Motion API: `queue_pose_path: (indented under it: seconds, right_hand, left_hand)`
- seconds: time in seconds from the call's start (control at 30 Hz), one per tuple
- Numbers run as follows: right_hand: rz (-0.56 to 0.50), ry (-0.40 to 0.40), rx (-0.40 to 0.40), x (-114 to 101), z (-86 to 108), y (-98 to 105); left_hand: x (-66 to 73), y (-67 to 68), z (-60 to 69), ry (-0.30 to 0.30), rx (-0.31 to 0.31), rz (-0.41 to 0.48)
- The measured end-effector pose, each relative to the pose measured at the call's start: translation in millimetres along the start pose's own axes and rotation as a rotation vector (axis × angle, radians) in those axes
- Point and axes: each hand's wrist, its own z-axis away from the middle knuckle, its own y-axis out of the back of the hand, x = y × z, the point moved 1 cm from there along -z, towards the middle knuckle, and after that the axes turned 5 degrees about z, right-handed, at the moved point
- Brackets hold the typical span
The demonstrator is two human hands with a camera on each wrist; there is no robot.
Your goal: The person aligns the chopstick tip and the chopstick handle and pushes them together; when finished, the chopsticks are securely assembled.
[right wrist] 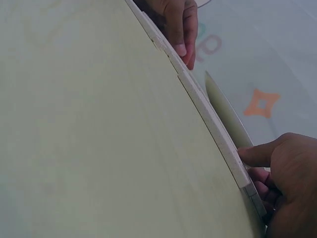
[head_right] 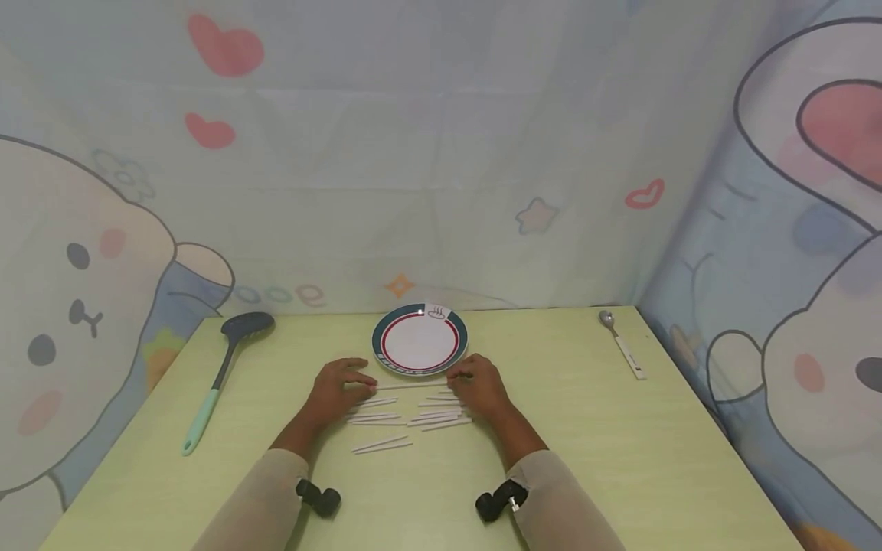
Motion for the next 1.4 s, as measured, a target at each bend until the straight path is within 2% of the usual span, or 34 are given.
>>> queue_pose_path:
  seconds: [0.23, 0.37, 0.47, 0.67, 1.03, 1.2, 1.4]
  right_hand:
    - [-0.032, 0.001, -0.011, 7, 2.4, 6]
    - [-0.057, 0.027, -0.018, 13, 5.0, 10]
    - [-0.066, 0.022, -0.038, 15, 6.7, 13]
    - [-0.084, -0.021, -0.078, 15, 7.6, 15]
    - [-0.069, -0.038, -0.086, 14, 9.5, 15]
    - [-0.064, -0.031, -0.088, 13, 9.2, 16]
    - [-0.052, -0.035, -0.094, 13, 9.1, 16]
  left_hand:
    - [-0.2, 3.3, 3.9, 0.044, 0.011, 0.071]
    - [-0.5, 4.1, 5.9, 0.067, -0.030, 0.095]
    - [-1.1, 4.8, 5.6, 0.081, -0.060, 0.098]
    - [2.7, 7.4, 5.2, 0.097, -0.079, 0.082]
    - [-1.2, 6.8, 6.0, 0.122, -0.126, 0.068]
    - [1.0, 7.2, 7.0, 0.118, -0.098, 0.071]
    - [2.4, 7.1, 7.6, 0.160, -0.102, 0.102]
